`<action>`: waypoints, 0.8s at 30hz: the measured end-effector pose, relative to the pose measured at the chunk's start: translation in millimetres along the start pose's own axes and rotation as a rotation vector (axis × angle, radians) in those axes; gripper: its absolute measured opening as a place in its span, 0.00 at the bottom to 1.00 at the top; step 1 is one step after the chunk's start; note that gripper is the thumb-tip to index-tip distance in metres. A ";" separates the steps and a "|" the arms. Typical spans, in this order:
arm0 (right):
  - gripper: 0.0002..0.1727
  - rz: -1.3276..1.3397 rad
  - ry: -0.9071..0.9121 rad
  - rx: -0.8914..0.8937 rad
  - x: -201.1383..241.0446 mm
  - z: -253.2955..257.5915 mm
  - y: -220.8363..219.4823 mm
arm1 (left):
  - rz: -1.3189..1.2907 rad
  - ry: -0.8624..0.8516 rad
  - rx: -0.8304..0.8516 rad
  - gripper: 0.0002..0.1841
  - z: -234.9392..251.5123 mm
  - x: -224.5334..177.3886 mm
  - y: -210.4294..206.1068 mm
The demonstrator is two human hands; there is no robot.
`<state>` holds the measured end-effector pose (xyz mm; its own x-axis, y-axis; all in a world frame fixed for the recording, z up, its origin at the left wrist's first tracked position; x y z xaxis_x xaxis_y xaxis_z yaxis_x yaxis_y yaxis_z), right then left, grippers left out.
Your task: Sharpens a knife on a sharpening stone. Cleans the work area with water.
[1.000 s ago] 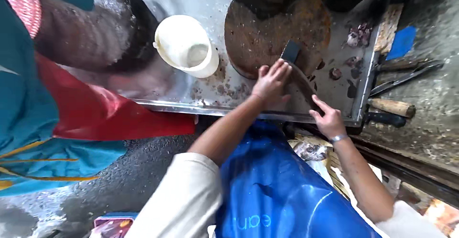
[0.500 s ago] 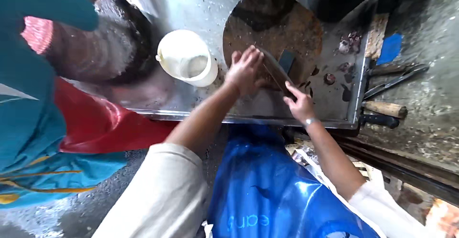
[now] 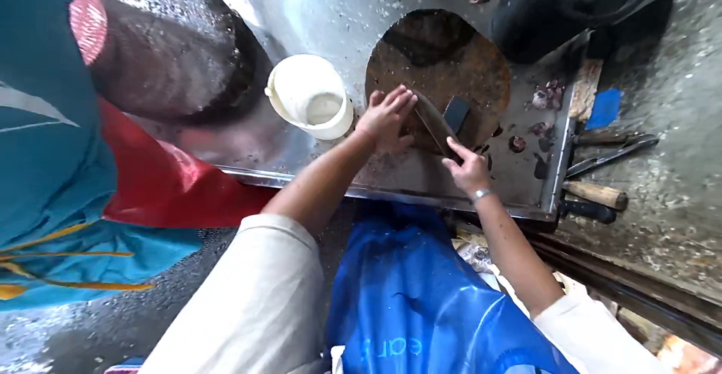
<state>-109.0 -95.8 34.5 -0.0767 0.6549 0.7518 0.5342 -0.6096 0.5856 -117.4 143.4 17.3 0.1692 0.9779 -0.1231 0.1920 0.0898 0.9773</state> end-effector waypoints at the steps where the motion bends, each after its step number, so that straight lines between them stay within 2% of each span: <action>1: 0.30 0.008 -0.010 0.003 5.3 12.7 -4.2 | 0.007 0.015 0.031 0.49 6.4 12.1 6.2; 2: 0.30 0.017 -0.018 -0.002 5.7 14.5 -5.8 | 0.019 0.014 0.046 0.50 10.2 15.4 9.9; 4: 0.30 0.025 -0.002 -0.034 -7.0 -9.7 1.0 | 0.027 -0.035 -0.021 0.50 8.0 -3.3 8.6; 8: 0.29 -0.125 -0.033 -0.022 -50.6 -78.8 53.9 | 0.004 -0.072 -0.137 0.51 -4.2 -91.4 -14.4; 11: 0.28 -0.292 -0.090 -0.009 -56.7 -87.7 102.6 | -0.050 -0.031 -0.106 0.53 12.2 -137.7 -22.0; 13: 0.28 -0.327 -0.102 -0.024 -53.4 -85.4 107.9 | -0.062 -0.010 -0.099 0.54 18.9 -141.9 -20.2; 15: 0.28 -0.261 -0.062 -0.043 -47.0 -86.0 85.9 | -0.054 -0.016 -0.111 0.52 9.5 -125.9 -19.4; 17: 0.28 -0.139 -0.025 -0.041 -37.8 -76.6 50.6 | -0.050 -0.035 -0.128 0.49 -4.5 -92.2 -17.3; 21: 0.29 -0.015 0.008 0.004 -0.3 0.7 -1.8 | -0.032 0.025 -0.101 0.50 1.4 -0.3 -6.8; 23: 0.30 0.014 -0.024 0.022 8.4 19.6 -8.1 | -0.010 0.059 -0.043 0.52 10.8 18.2 1.8; 24: 0.30 0.032 -0.021 0.010 3.1 11.9 -6.8 | 0.001 0.054 -0.036 0.53 10.9 11.4 3.4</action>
<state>-102.8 -84.3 29.2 -0.0418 0.6444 0.7635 0.5445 -0.6260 0.5582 -104.3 152.9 17.3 0.1163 0.9867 -0.1138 0.1568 0.0949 0.9831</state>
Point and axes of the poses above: each hand's wrist, its own z-axis towards the middle knuckle, its own y-axis out of the back of the hand, x = y × z, the point moved 5 cm from there along z, towards the middle knuckle, and after that the axes turned 12 degrees about z, right-handed, at the moved point
